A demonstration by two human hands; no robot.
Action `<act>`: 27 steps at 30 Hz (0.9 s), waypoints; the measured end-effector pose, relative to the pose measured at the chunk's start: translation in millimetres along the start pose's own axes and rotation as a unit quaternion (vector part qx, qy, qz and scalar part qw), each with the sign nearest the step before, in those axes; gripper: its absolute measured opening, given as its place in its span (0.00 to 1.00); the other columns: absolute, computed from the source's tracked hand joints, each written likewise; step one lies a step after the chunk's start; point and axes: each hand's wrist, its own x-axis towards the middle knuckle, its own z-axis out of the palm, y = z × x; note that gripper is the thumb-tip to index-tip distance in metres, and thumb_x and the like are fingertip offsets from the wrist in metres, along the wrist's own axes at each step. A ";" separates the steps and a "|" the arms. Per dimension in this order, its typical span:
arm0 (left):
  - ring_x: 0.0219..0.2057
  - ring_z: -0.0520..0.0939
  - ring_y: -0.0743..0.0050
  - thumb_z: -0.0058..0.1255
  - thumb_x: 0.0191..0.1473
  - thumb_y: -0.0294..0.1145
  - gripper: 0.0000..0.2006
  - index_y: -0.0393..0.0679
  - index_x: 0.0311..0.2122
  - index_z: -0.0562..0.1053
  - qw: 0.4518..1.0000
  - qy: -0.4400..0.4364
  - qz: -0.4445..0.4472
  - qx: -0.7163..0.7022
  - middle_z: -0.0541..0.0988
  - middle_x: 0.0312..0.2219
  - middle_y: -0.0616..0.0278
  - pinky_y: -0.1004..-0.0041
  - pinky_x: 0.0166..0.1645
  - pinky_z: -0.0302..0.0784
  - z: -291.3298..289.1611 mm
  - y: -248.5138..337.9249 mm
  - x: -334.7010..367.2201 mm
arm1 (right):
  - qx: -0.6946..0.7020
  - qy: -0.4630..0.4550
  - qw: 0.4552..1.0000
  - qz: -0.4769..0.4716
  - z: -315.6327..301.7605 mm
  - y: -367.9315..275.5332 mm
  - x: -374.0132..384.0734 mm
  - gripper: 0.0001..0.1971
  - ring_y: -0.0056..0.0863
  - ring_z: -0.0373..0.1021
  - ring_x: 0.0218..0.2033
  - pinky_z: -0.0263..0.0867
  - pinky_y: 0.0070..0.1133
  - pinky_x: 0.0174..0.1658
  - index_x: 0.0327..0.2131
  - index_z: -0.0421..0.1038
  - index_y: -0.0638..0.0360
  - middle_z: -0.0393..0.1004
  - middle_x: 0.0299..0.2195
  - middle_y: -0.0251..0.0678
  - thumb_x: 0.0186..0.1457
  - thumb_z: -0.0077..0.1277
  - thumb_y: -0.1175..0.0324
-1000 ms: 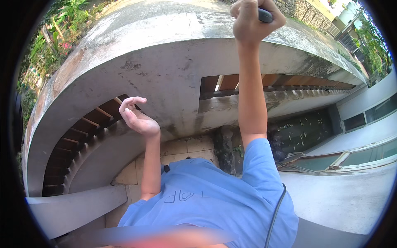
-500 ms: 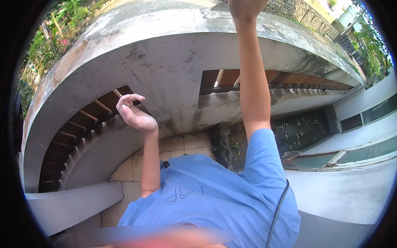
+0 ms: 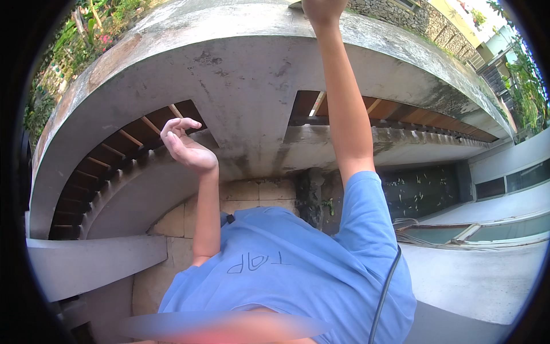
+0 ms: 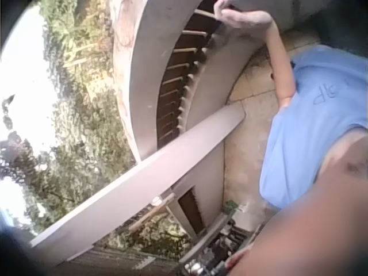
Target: Scraping old paint or residue from an outdoor concrete wall using a metal scraper.
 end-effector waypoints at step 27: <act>0.23 0.71 0.70 0.45 0.46 0.23 0.05 0.41 0.31 0.67 0.942 -0.310 0.072 0.102 0.72 0.23 0.63 0.70 0.38 0.62 58.3 -7.1 -65.8 | 0.421 0.284 0.862 0.003 -86.1 -69.5 -140.4 0.19 0.14 0.34 0.09 0.35 0.14 0.13 0.11 0.37 0.46 0.39 0.07 0.20 0.52 0.31 0.66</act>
